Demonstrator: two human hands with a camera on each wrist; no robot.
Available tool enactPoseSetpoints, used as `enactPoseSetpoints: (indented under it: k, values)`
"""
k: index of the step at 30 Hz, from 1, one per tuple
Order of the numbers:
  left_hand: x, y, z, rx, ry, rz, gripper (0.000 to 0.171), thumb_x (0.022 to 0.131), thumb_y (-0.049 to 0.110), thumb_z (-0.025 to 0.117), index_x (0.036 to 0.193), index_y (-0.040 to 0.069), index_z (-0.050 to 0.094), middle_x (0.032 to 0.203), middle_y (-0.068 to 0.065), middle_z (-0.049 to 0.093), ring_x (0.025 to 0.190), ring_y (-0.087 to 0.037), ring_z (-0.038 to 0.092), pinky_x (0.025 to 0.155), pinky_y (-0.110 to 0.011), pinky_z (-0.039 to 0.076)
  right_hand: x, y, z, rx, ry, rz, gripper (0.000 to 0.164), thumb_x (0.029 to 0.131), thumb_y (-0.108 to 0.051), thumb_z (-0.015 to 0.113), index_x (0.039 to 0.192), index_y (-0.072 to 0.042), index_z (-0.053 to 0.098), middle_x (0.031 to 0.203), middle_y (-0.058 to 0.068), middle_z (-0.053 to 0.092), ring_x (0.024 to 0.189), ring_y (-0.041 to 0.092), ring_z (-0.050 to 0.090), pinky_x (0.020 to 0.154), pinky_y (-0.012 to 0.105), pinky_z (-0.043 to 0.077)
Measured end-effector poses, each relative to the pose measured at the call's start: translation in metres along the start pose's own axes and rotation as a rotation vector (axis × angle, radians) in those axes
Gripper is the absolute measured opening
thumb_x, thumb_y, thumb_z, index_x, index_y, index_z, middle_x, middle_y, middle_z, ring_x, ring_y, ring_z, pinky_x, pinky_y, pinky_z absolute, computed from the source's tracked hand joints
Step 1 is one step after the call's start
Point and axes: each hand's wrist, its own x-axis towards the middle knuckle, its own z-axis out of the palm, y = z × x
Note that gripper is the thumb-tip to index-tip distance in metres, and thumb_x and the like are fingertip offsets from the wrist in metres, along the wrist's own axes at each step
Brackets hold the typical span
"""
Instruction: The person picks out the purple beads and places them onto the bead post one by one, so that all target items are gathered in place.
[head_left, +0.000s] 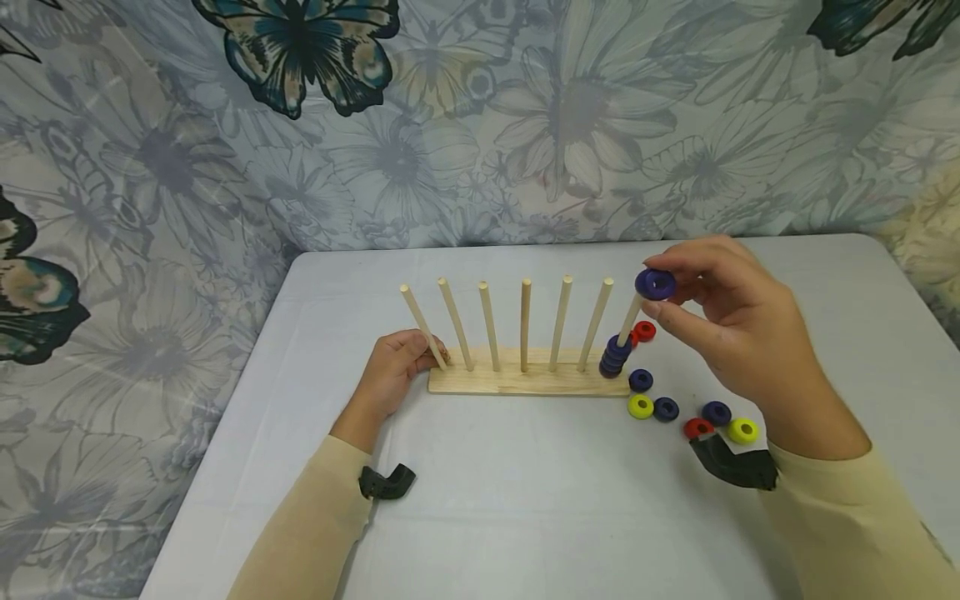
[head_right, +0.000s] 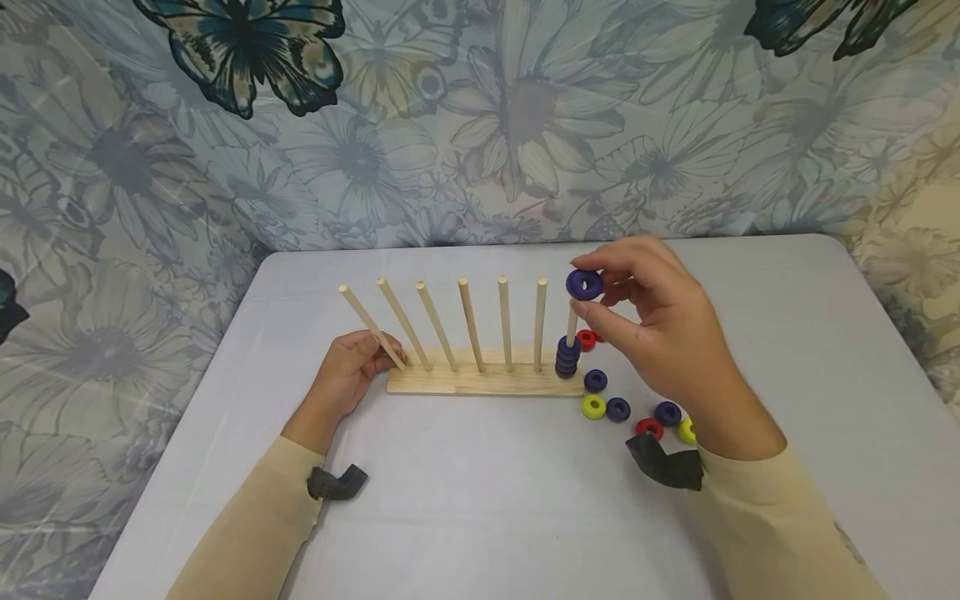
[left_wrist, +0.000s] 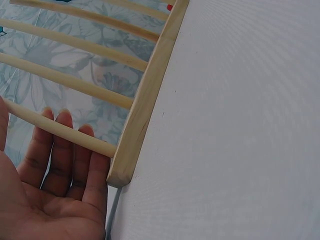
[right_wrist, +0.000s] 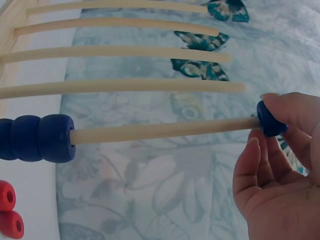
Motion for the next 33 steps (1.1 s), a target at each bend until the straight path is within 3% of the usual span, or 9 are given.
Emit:
enactPoseSetpoints:
  k: [5, 10, 18, 33]
  values:
    - [0.0, 0.001, 0.001, 0.013, 0.005, -0.006, 0.06, 0.101, 0.049, 0.076, 0.101, -0.011, 0.074, 0.101, -0.009, 0.076, 0.098, -0.019, 0.074, 0.09, -0.033, 0.062, 0.001, 0.0, 0.002, -0.031, -0.001, 0.016, 0.034, 0.09, 0.019, 0.078, 0.122, 0.021, 0.067, 0.119, 0.019, 0.063, 0.098, 0.024, 0.064, 0.088, 0.021, 0.057]
    - [0.0, 0.001, 0.001, 0.007, 0.016, -0.011, 0.051, 0.101, 0.048, 0.077, 0.1, -0.003, 0.078, 0.101, -0.011, 0.076, 0.098, -0.019, 0.074, 0.09, -0.034, 0.062, 0.002, -0.002, 0.003, -0.14, 0.007, 0.051, 0.047, 0.08, 0.034, 0.072, 0.123, 0.017, 0.069, 0.118, 0.016, 0.064, 0.097, 0.022, 0.065, 0.088, 0.019, 0.057]
    - [0.001, -0.001, 0.0, 0.029, 0.012, -0.016, 0.055, 0.094, 0.059, 0.078, 0.097, 0.004, 0.08, 0.1, -0.013, 0.075, 0.094, -0.02, 0.074, 0.09, -0.035, 0.062, 0.002, -0.001, 0.004, -0.149, 0.007, 0.103, 0.048, 0.081, 0.034, 0.071, 0.126, 0.016, 0.068, 0.118, 0.017, 0.063, 0.099, 0.022, 0.066, 0.089, 0.019, 0.057]
    - [0.0, 0.002, 0.002, 0.016, 0.019, -0.015, 0.061, 0.096, 0.054, 0.078, 0.101, -0.007, 0.076, 0.101, -0.011, 0.076, 0.098, -0.018, 0.074, 0.091, -0.033, 0.062, -0.001, 0.009, 0.005, -0.15, -0.014, 0.129, 0.046, 0.084, 0.03, 0.073, 0.127, 0.014, 0.068, 0.12, 0.018, 0.065, 0.103, 0.022, 0.064, 0.087, 0.02, 0.056]
